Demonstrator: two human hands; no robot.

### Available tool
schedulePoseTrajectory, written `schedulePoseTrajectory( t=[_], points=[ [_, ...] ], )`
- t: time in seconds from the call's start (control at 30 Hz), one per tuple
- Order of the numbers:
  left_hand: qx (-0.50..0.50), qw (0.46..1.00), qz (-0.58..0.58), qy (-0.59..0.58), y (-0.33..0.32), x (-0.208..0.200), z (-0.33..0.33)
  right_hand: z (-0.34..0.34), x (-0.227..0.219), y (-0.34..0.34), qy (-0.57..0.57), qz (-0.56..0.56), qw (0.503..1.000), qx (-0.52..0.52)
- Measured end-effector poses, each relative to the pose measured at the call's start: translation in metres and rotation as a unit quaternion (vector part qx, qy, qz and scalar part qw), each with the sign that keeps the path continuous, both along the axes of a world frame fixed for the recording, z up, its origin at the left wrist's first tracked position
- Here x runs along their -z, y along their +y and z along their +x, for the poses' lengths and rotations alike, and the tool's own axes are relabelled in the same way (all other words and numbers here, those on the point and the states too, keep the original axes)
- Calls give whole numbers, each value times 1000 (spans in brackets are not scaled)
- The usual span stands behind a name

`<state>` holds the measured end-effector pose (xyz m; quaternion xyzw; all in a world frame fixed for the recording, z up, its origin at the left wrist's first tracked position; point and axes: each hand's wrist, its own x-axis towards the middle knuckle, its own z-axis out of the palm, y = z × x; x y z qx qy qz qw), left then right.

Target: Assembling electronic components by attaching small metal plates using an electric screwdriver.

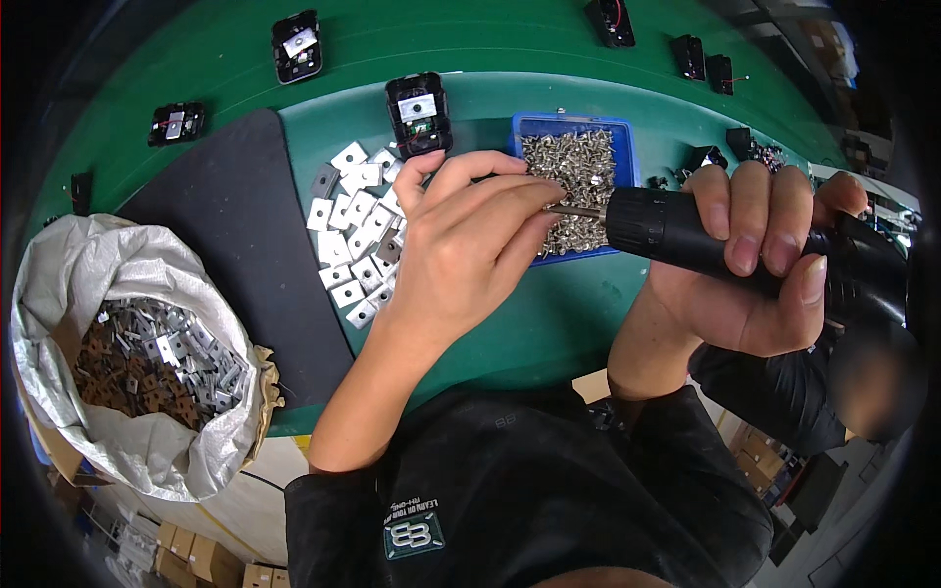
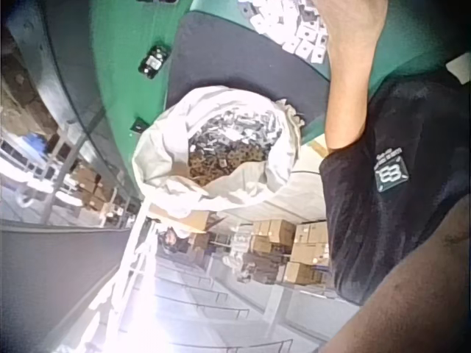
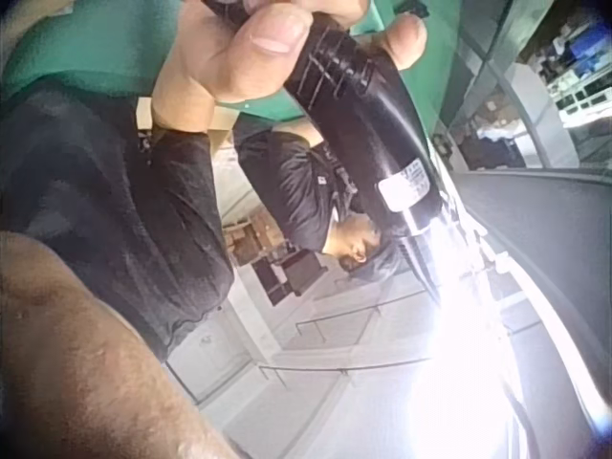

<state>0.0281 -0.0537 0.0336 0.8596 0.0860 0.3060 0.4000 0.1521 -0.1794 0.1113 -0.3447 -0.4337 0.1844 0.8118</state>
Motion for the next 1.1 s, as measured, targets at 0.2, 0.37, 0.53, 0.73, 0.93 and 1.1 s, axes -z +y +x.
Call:
schedulePoseTrajectory(
  t=[0.2,0.37,0.53,0.73,0.93,1.1],
  points=[
    [11,1000,-2,-28,7,6,-3,-4,0,6,9,7,1000,-7],
    [-6,999,-26,-27,5,1,-9,-7,0,9,6,14,1000,-23],
    [-15,999,-32,-10,0,3,-15,-9,3,11,19,4,1000,-22],
    [-32,999,-25,5,0,-1,-17,-14,1,8,14,10,1000,-17],
    [-22,1000,-3,6,0,0,-15,-11,4,2,-10,-7,1000,-25],
    [-3,1000,13,7,8,-3,-15,-10,4,2,-17,-18,999,-41]
  ],
)
